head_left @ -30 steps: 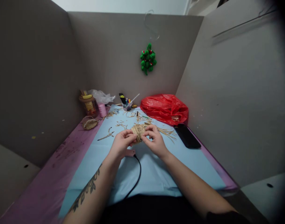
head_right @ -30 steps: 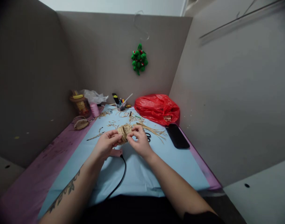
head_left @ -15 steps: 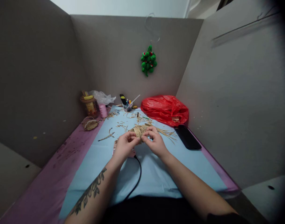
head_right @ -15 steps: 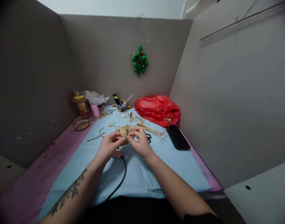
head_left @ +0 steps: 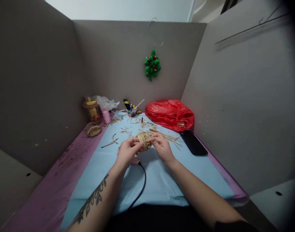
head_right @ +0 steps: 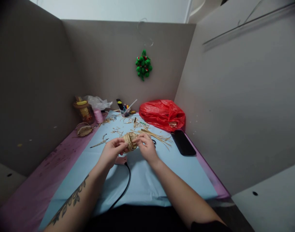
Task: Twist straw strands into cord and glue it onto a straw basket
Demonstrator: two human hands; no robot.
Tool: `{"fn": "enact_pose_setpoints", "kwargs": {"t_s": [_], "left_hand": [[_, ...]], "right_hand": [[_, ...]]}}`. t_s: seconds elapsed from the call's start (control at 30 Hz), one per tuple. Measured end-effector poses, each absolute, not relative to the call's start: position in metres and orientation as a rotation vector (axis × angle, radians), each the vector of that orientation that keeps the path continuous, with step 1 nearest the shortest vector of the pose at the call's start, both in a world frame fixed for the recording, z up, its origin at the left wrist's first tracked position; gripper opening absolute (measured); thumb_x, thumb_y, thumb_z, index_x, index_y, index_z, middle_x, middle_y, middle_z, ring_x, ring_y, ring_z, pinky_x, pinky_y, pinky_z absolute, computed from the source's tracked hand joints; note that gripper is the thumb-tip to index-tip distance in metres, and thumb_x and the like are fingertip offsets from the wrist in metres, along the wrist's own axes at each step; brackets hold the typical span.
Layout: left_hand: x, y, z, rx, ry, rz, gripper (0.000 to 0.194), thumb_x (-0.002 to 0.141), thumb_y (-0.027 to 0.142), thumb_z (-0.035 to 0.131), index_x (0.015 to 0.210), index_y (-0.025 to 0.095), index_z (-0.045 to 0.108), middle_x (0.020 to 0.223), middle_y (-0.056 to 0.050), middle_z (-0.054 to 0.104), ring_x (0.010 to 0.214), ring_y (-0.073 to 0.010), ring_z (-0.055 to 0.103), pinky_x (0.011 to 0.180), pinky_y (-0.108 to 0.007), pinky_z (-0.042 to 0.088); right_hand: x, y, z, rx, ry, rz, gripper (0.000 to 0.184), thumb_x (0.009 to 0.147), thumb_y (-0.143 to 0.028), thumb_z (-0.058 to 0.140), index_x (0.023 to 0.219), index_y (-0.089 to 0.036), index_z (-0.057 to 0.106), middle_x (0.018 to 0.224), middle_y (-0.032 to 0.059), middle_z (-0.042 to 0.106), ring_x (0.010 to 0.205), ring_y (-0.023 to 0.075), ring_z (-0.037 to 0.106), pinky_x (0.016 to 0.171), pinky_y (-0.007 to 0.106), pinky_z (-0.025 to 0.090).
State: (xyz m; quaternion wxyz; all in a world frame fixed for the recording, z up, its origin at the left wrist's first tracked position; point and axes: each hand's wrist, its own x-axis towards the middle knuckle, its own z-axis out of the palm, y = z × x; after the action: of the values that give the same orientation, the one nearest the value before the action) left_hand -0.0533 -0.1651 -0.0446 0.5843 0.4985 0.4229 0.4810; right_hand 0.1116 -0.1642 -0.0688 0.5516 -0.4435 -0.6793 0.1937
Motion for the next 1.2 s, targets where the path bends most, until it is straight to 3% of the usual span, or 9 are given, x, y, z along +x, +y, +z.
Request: {"fn": "enact_pose_setpoints", "kwargs": {"t_s": [0.17, 0.3, 0.53, 0.73, 0.97, 1.1, 1.2], "left_hand": [[-0.052, -0.165, -0.048, 1.193, 0.964, 1.122, 0.033, 0.061, 0.036, 0.073, 0.077, 0.013, 0.056, 0.053, 0.001, 0.059, 0.048, -0.0096, 0.054, 0.045, -0.018, 0.036], [-0.051, -0.165, -0.050, 1.212, 0.920, 1.111, 0.035, 0.062, 0.038, 0.073, 0.080, 0.013, 0.056, 0.059, 0.000, 0.061, 0.052, -0.0100, 0.055, 0.046, -0.018, 0.038], [-0.054, -0.164, -0.048, 1.213, 0.976, 1.153, 0.033, 0.070, 0.046, 0.064, 0.077, 0.014, 0.058, 0.046, 0.007, 0.047, 0.034, -0.0038, 0.034, 0.036, -0.017, 0.022], [-0.051, -0.167, -0.049, 1.511, 1.062, 1.200, 0.023, 0.073, 0.037, 0.062, 0.077, 0.014, 0.064, 0.059, 0.000, 0.060, 0.053, -0.0105, 0.053, 0.051, -0.021, 0.039], [-0.053, -0.171, -0.045, 1.632, 1.138, 1.145, 0.022, 0.075, 0.034, 0.058, 0.078, 0.015, 0.068, 0.063, -0.002, 0.064, 0.054, -0.0130, 0.055, 0.054, -0.023, 0.042], [-0.067, -0.163, -0.043, 1.694, 1.266, 1.422, 0.024, 0.075, 0.033, 0.059, 0.092, 0.018, 0.068, 0.088, -0.007, 0.068, 0.074, -0.0166, 0.058, 0.067, -0.027, 0.045], [-0.075, -0.157, -0.045, 1.762, 1.219, 1.399, 0.060, 0.062, 0.029, 0.072, 0.119, 0.022, 0.055, 0.121, -0.011, 0.056, 0.100, -0.0229, 0.054, 0.074, -0.030, 0.045]], "right_hand": [[0.108, -0.166, -0.067, -1.096, -1.630, 0.371, 0.019, 0.082, -0.032, 0.056, 0.070, -0.020, 0.063, 0.085, 0.0048, 0.054, 0.091, 0.0207, 0.051, 0.085, 0.036, 0.039], [0.103, -0.171, -0.064, -1.098, -1.711, 0.222, 0.017, 0.085, -0.026, 0.050, 0.072, -0.019, 0.059, 0.089, 0.0060, 0.053, 0.093, 0.0213, 0.048, 0.086, 0.037, 0.037], [0.105, -0.171, -0.067, -1.040, -1.751, 0.099, 0.012, 0.083, -0.024, 0.054, 0.076, -0.021, 0.064, 0.092, 0.0056, 0.055, 0.094, 0.0217, 0.049, 0.088, 0.040, 0.036], [0.105, -0.169, -0.067, -1.054, -1.627, 0.225, 0.008, 0.080, -0.025, 0.057, 0.080, -0.021, 0.064, 0.091, 0.0055, 0.055, 0.093, 0.0210, 0.052, 0.086, 0.038, 0.038], [0.103, -0.170, -0.064, -1.066, -1.583, 0.342, 0.010, 0.079, -0.025, 0.055, 0.072, -0.019, 0.060, 0.092, 0.0058, 0.054, 0.095, 0.0210, 0.050, 0.088, 0.037, 0.037], [0.106, -0.163, -0.062, -1.065, -1.386, 0.519, 0.020, 0.078, -0.030, 0.056, 0.062, -0.018, 0.056, 0.081, 0.0034, 0.053, 0.082, 0.0177, 0.050, 0.078, 0.031, 0.039], [0.109, -0.155, -0.065, -1.019, -1.252, 0.753, 0.025, 0.075, -0.034, 0.058, 0.057, -0.018, 0.052, 0.068, 0.0001, 0.051, 0.069, 0.0147, 0.048, 0.068, 0.028, 0.039]]}}
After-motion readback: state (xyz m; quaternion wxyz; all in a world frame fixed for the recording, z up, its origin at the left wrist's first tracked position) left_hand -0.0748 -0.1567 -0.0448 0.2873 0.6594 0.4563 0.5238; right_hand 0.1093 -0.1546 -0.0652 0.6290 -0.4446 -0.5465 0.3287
